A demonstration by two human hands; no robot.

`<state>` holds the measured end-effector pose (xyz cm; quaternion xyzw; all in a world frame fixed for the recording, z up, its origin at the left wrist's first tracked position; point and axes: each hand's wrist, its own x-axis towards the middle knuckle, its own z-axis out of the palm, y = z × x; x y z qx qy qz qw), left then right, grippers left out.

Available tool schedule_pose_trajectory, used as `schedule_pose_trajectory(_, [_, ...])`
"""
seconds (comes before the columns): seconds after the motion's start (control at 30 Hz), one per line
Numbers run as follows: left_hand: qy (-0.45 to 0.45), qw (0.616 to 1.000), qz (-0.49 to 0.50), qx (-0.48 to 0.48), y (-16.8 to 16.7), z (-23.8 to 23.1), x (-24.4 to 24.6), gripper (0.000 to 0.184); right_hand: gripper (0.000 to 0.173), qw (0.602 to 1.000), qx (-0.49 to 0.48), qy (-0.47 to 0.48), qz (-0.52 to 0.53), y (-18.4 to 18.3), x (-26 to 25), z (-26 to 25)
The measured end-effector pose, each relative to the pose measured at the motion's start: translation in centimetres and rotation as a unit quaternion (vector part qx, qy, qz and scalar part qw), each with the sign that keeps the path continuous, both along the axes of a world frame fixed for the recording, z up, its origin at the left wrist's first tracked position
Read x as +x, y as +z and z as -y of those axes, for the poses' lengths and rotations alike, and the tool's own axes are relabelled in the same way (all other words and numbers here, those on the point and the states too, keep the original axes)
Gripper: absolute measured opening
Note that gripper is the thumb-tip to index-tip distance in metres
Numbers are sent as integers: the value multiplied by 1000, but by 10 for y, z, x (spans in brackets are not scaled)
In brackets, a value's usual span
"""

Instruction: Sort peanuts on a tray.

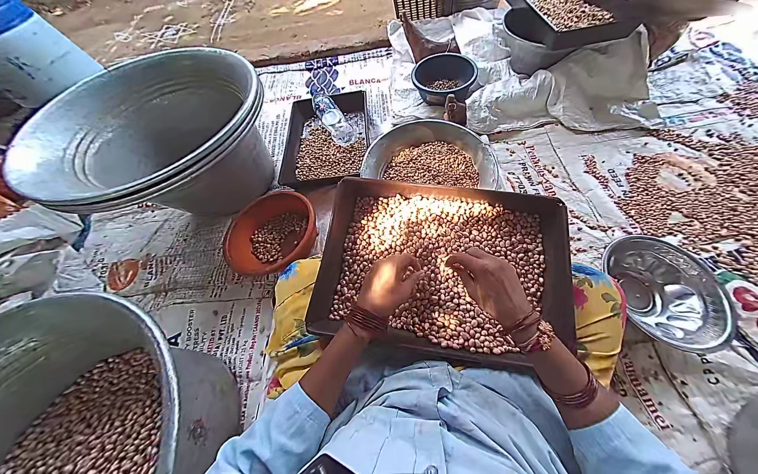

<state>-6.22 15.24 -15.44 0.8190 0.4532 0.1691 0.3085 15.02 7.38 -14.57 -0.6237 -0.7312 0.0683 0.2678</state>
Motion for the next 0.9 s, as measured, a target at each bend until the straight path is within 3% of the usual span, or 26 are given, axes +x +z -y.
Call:
schedule_pose_trajectory(0.13, [108, 971, 205, -48, 2, -26, -44, 22, 26, 996, -44, -18, 77, 1, -8, -11])
schedule_pose_trajectory(0.27, [109, 990, 71, 48, 6, -20, -53, 21, 23, 996, -62, -27, 62, -7, -7, -12])
schedule_pose_trajectory(0.4, [77, 993, -64, 63, -1, 0, -32, 23, 28, 995, -85, -32, 39, -10, -8, -9])
schedule_pose_trajectory(0.7, [82, 987, -135, 10, -2, 2, -17, 29, 28, 994, -81, -35, 60, -12, -15, -6])
schedule_pose_trajectory(0.8, [86, 994, -16, -59, -1, -5, -31, 23, 26, 995, -82, -30, 58, -10, -17, -6])
schedule_pose_trajectory(0.9, [64, 965, 164, -192, 1, -15, -47, 15, 28, 990, -124, -26, 56, -3, -19, -4])
